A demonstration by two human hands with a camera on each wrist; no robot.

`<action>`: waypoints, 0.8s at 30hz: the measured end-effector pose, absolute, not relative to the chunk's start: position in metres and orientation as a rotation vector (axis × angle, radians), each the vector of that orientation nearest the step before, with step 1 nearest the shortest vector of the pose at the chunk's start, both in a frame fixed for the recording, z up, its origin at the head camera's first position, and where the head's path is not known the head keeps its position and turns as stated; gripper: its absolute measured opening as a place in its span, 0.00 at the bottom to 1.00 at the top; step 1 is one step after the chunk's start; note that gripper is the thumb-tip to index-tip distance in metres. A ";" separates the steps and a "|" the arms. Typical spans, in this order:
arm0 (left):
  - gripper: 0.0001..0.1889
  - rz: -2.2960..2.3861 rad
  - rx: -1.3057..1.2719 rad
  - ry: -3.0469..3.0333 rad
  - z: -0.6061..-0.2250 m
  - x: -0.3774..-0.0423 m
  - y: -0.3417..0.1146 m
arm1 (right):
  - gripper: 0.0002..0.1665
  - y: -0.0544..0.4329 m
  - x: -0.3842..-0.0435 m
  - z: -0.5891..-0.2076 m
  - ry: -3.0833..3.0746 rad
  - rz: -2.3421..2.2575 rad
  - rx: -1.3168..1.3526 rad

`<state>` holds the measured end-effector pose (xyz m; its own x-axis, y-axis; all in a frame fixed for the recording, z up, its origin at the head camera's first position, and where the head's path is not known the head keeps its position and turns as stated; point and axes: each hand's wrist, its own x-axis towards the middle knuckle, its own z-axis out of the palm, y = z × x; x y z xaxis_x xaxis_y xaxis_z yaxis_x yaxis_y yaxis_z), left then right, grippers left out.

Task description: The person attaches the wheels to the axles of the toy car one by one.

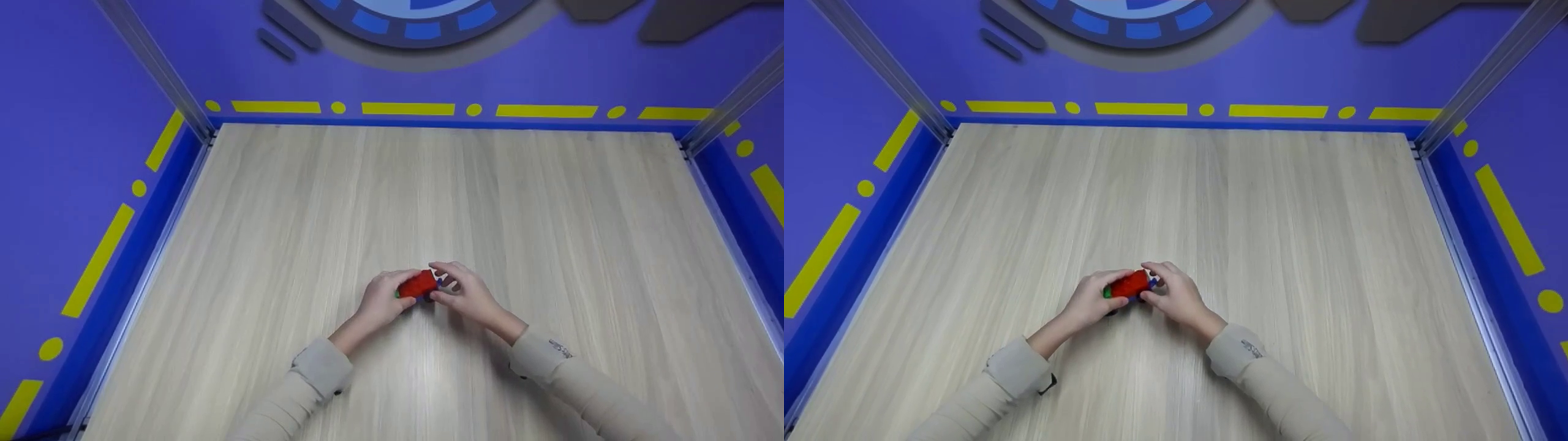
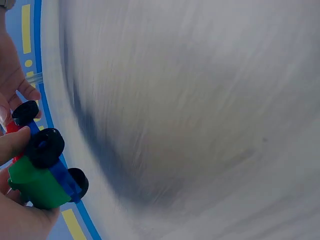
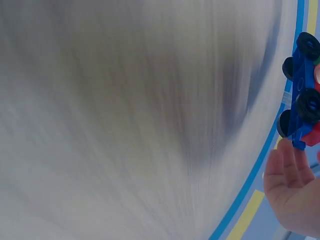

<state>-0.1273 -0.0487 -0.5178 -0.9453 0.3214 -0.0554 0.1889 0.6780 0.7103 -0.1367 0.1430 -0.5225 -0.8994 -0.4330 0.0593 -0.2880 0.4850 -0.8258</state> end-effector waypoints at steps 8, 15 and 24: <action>0.24 0.983 0.589 2.822 -0.517 -0.125 -0.047 | 0.25 0.145 -0.139 -0.523 2.533 -1.356 -0.580; 0.23 0.909 0.704 2.879 -0.519 -0.124 -0.047 | 0.20 0.145 -0.136 -0.517 2.511 -1.390 -0.644; 0.23 0.834 0.730 2.911 -0.520 -0.125 -0.044 | 0.20 0.150 -0.137 -0.527 2.531 -1.393 -0.648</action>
<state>-0.1249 -0.0437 -0.5197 -0.8899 0.4450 0.1000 0.4305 0.7470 0.5065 -0.1372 0.1502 -0.5266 -0.8887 -0.4557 0.0504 -0.2865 0.4661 -0.8371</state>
